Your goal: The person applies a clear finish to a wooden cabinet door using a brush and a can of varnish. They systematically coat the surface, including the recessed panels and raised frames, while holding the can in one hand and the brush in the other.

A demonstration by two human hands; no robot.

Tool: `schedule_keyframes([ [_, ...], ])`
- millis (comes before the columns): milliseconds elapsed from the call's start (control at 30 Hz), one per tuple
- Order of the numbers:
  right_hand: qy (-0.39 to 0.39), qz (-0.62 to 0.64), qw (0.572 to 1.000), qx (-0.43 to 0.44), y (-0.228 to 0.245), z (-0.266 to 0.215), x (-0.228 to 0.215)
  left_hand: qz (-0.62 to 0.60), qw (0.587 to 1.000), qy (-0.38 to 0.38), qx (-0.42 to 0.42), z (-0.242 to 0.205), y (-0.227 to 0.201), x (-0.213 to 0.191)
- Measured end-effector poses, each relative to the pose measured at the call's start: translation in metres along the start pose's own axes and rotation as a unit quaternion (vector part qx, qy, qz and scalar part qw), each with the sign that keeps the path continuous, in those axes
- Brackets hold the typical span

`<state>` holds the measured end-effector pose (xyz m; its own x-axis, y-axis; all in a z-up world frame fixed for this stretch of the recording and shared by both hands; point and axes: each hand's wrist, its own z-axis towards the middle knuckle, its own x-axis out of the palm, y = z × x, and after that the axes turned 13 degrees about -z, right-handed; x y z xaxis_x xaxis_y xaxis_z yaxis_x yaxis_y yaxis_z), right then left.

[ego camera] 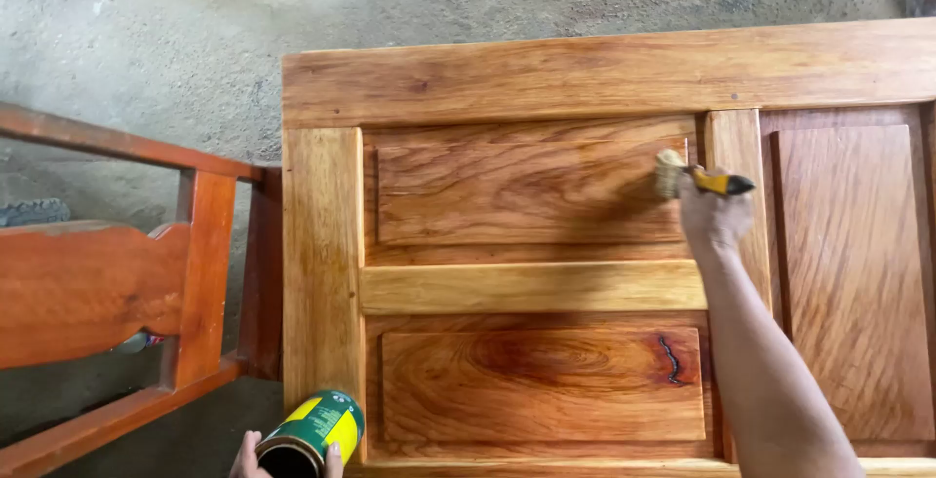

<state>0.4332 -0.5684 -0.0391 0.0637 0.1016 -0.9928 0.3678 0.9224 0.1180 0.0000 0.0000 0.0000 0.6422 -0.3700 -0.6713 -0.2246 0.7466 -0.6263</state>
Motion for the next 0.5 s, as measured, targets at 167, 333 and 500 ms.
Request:
schedule_keyframes([
  [167, -0.029, -0.122, 0.992, 0.024, 0.011, -0.048, -0.019, 0.056, 0.998, 0.005, 0.027, 0.019, -0.037, -0.006],
  [333, 0.090, -0.095, 0.991, -0.019, 0.121, -0.156, -0.027, 0.088, 0.995, 0.035, 0.014, 0.039, -0.078, -0.019],
  [500, 0.170, 0.116, 0.965, -0.165, 0.255, -0.235, -0.062, 0.109, 0.991, 0.077, -0.013, 0.046, -0.089, -0.026],
])
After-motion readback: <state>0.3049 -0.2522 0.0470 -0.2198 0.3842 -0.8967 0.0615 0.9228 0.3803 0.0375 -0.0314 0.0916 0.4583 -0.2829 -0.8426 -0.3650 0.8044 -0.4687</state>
